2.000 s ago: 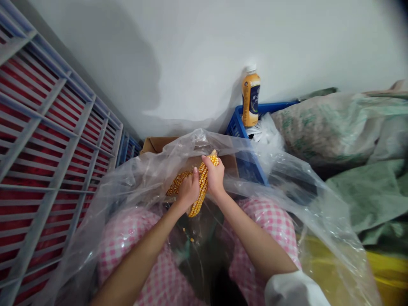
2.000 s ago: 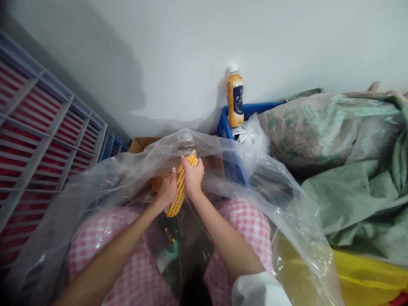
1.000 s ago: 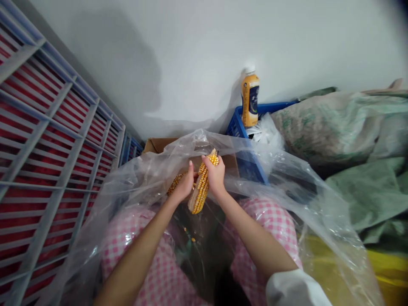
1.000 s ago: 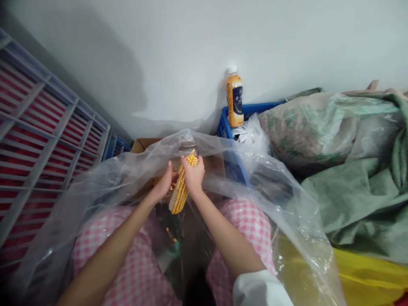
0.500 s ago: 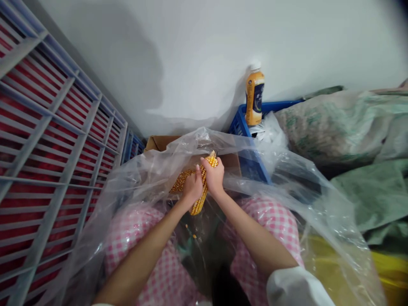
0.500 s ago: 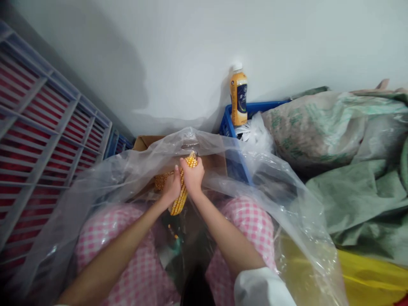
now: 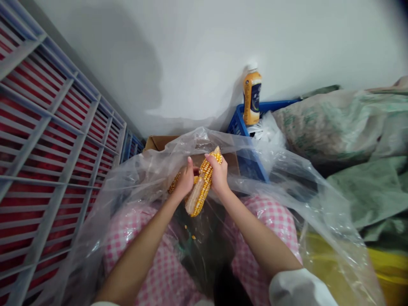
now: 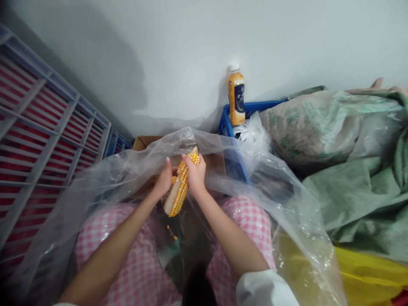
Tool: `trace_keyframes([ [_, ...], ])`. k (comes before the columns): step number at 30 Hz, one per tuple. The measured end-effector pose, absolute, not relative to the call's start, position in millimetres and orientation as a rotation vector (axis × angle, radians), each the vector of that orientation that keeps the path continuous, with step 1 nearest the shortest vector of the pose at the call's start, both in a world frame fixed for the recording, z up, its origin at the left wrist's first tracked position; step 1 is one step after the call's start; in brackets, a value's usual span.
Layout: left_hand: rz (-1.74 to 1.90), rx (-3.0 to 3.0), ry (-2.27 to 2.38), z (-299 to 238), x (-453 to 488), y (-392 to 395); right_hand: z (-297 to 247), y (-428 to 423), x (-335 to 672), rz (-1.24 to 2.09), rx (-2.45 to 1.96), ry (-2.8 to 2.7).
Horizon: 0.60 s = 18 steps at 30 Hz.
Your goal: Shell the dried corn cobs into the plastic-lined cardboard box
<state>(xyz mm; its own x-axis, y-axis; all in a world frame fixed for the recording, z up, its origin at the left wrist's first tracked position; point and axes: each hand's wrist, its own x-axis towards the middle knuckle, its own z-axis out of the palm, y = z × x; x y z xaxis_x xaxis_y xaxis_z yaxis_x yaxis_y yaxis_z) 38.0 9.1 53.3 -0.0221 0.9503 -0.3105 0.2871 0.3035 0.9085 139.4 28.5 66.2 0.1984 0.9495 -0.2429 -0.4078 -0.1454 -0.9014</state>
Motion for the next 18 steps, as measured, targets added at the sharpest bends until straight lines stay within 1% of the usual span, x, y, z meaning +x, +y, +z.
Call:
trace_keyframes([
  [3, 0.766, 1.144, 1.644, 57, 30, 18, 72, 32, 140, 1.375, -1.131, -0.509],
  [7, 0.798, 1.345, 1.899, 61, 22, 22, 69, 36, 140, 1.388, -1.174, -0.398],
  [9, 0.762, 1.438, 1.928, 65, 26, 14, 64, 38, 140, 1.343, -1.201, -0.408],
  [13, 0.452, 1.607, 1.815, 70, 46, -12, 52, 40, 140, 1.208, -1.269, -0.491],
  [15, 0.309, 1.674, 1.853, 69, 56, -21, 47, 41, 140, 1.183, -1.3, -0.492],
  [18, 0.221, 1.743, 1.936, 65, 62, -22, 42, 43, 140, 1.171, -1.321, -0.453],
])
